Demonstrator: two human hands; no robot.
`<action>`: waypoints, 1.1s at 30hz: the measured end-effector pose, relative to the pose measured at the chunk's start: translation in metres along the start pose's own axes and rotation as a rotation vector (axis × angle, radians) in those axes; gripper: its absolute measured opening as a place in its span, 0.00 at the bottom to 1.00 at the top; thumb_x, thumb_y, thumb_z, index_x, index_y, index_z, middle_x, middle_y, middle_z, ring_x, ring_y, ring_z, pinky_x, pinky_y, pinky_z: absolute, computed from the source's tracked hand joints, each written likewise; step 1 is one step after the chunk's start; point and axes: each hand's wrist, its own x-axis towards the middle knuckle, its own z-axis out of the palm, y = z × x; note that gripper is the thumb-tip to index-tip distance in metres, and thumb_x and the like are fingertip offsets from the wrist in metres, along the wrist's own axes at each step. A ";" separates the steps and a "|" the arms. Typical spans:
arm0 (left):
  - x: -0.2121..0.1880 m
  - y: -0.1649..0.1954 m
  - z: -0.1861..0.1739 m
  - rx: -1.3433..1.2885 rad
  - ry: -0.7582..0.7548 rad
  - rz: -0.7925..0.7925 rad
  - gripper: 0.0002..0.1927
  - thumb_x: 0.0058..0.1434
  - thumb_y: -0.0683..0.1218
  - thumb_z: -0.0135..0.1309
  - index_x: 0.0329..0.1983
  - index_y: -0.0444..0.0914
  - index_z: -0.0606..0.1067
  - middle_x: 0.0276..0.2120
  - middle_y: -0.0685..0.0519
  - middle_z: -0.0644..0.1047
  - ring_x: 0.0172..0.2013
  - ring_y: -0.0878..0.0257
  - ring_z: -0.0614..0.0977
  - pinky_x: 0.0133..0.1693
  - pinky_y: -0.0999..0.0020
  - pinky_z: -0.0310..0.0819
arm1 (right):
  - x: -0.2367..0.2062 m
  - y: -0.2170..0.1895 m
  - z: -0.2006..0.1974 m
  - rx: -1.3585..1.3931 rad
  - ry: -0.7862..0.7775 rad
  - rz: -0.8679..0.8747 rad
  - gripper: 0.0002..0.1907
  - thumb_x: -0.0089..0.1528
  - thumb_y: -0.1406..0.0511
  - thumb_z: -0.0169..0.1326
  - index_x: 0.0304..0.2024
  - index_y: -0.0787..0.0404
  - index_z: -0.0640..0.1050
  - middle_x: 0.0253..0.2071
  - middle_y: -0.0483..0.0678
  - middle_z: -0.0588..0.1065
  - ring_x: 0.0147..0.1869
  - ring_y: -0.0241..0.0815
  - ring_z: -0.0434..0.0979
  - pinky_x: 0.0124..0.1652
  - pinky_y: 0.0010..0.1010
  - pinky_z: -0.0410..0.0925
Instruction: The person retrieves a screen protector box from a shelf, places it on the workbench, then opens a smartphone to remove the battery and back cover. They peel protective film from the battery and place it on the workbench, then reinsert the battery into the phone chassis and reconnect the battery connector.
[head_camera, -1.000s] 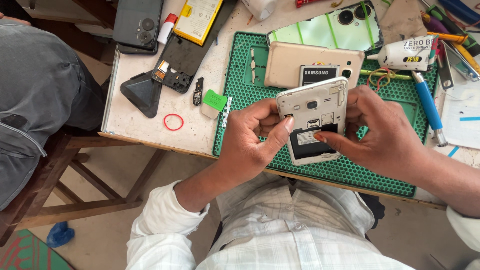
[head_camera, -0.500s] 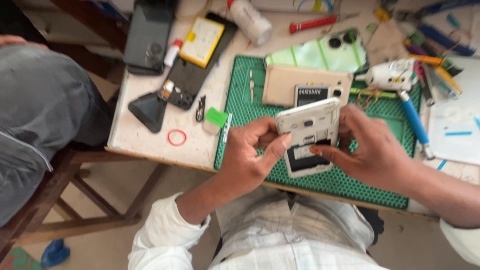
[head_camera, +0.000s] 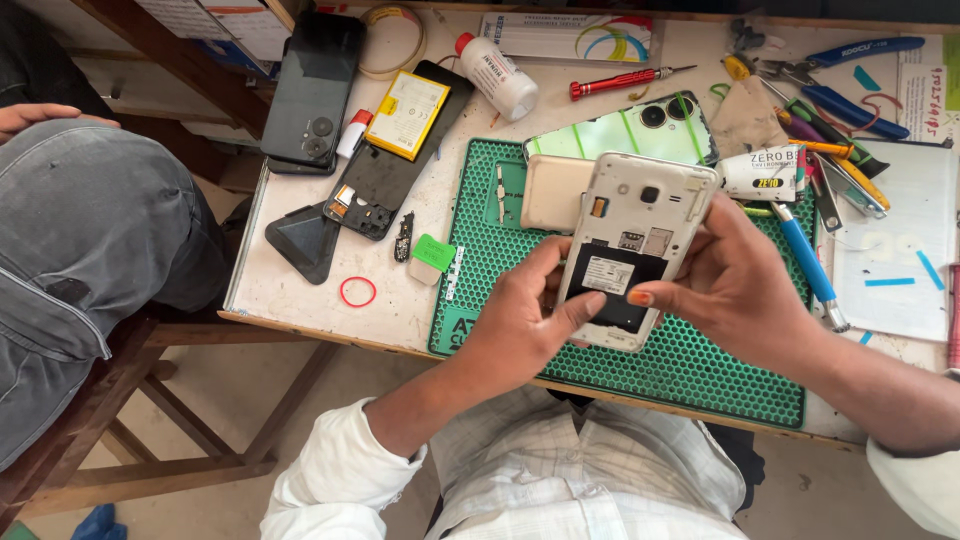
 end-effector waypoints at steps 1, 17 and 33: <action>0.001 0.001 -0.001 -0.031 -0.002 -0.074 0.22 0.64 0.45 0.56 0.59 0.34 0.69 0.44 0.51 0.81 0.43 0.65 0.84 0.39 0.66 0.86 | 0.001 -0.002 -0.004 -0.103 0.010 0.027 0.38 0.57 0.63 0.66 0.65 0.68 0.63 0.52 0.55 0.77 0.54 0.40 0.82 0.50 0.30 0.79; 0.003 0.025 -0.052 -0.098 -0.242 0.022 0.20 0.70 0.44 0.51 0.63 0.30 0.76 0.46 0.49 0.83 0.43 0.70 0.83 0.47 0.75 0.79 | 0.018 -0.024 -0.021 -0.859 -0.169 -0.707 0.25 0.55 0.70 0.69 0.51 0.68 0.72 0.51 0.61 0.77 0.53 0.53 0.81 0.50 0.44 0.76; 0.000 0.021 -0.050 -0.021 -0.237 0.054 0.18 0.71 0.44 0.50 0.60 0.31 0.78 0.44 0.52 0.83 0.40 0.73 0.80 0.44 0.78 0.77 | 0.017 -0.031 -0.018 -0.956 -0.204 -0.798 0.21 0.53 0.71 0.66 0.48 0.68 0.78 0.44 0.60 0.79 0.45 0.55 0.82 0.42 0.44 0.76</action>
